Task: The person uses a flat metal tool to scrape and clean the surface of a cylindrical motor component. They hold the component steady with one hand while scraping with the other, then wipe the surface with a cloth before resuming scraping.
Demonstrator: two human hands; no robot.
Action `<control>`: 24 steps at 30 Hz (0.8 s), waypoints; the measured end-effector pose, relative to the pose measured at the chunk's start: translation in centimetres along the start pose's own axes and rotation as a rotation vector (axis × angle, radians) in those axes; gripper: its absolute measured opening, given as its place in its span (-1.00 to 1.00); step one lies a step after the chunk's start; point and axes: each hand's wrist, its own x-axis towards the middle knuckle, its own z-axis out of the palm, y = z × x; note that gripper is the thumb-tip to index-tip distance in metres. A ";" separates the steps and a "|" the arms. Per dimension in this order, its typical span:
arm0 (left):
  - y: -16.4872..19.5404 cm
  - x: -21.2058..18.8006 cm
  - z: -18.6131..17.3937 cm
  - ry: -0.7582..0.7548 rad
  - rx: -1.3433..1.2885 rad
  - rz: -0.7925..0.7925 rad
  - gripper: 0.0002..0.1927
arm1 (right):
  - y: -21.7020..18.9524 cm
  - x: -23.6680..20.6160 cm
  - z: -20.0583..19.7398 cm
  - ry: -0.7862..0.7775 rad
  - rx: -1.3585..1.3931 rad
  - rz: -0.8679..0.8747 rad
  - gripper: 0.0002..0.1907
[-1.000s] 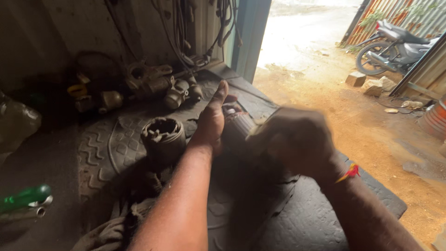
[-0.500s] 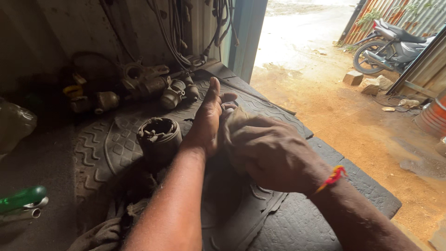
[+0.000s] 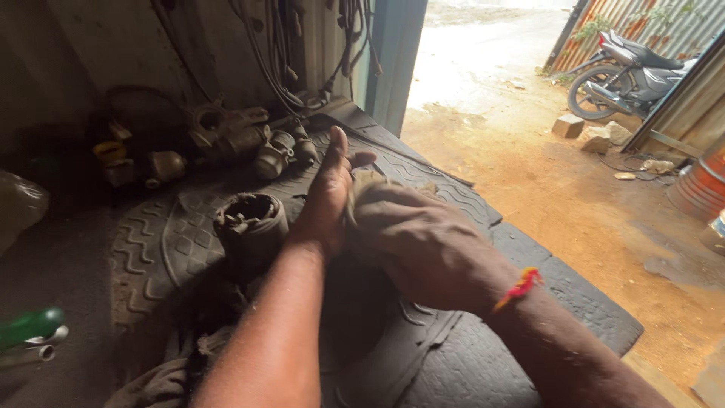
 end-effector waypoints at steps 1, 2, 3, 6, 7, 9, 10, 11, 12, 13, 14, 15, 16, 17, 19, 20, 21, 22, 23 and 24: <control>0.1 0.0 0.0 0.020 0.028 0.015 -0.07 | 0.4 -0.7 0.0 0.016 0.102 0.093 -0.89; 0.0 0.1 0.1 0.042 0.055 0.029 -0.05 | 0.9 -1.6 -0.2 0.029 0.206 0.186 -0.92; 0.0 0.1 0.1 0.064 0.078 0.040 -0.02 | 1.4 -2.4 -0.3 0.036 0.311 0.283 -0.90; -0.2 0.2 0.1 0.067 0.065 0.059 -0.02 | 3.0 -3.6 -0.4 0.457 0.865 0.629 -0.70; -0.3 0.1 0.1 0.086 0.076 0.056 -0.03 | 3.3 -3.6 -0.4 0.491 0.903 0.639 -0.70; -0.2 0.0 0.1 0.116 0.105 0.057 -0.03 | 3.6 -2.9 0.0 0.567 0.976 0.652 -0.64; -0.2 -0.1 0.1 0.116 0.122 0.061 -0.03 | 3.5 -2.5 0.3 0.446 0.803 0.567 -0.65; -0.1 -0.2 0.1 0.116 0.137 0.065 -0.03 | 3.2 -2.0 0.5 0.325 0.630 0.481 -0.65; 0.0 -0.2 0.2 0.114 0.154 0.071 -0.03 | 3.0 -1.5 0.7 0.206 0.455 0.392 -0.65; 0.0 -0.2 0.3 0.126 0.139 0.065 -0.04 | 2.6 -1.3 0.7 0.202 0.330 0.305 -0.66; 0.1 -0.3 0.3 0.142 0.123 0.061 -0.05 | 2.2 -1.2 0.7 0.197 0.207 0.217 -0.67; 0.1 -0.4 0.3 0.160 0.107 0.054 -0.06 | 1.9 -1.3 0.6 0.190 0.087 0.130 -0.68; 0.1 -0.5 0.3 0.178 0.146 0.066 -0.06 | 1.9 -1.5 0.3 0.172 0.099 0.129 -0.70; 0.1 -0.5 0.4 0.192 0.187 0.081 -0.07 | 2.0 -1.9 -0.1 0.157 0.106 0.126 -0.72; 0.1 -0.5 0.4 0.196 0.207 0.116 -0.08 | 2.6 -2.9 -0.6 0.132 0.143 0.190 -0.77; 0.1 -0.5 0.4 0.191 0.183 0.128 -0.10 | 3.1 -3.4 -0.9 0.115 0.178 0.265 -0.80; 0.0 -0.5 0.4 0.185 0.159 0.139 -0.11 | 3.4 -3.9 -0.9 0.096 0.212 0.341 -0.82; -0.1 -0.4 0.5 0.186 0.134 0.126 -0.13 | 3.8 -4.3 -0.8 0.251 0.540 0.330 -0.80; -0.1 -0.4 0.5 0.185 0.112 0.114 -0.14 | 4.1 -4.5 -0.8 0.407 0.866 0.311 -0.77; -0.1 -0.3 0.5 0.187 0.087 0.101 -0.16 | 4.4 -4.6 -0.7 0.561 1.195 0.290 -0.73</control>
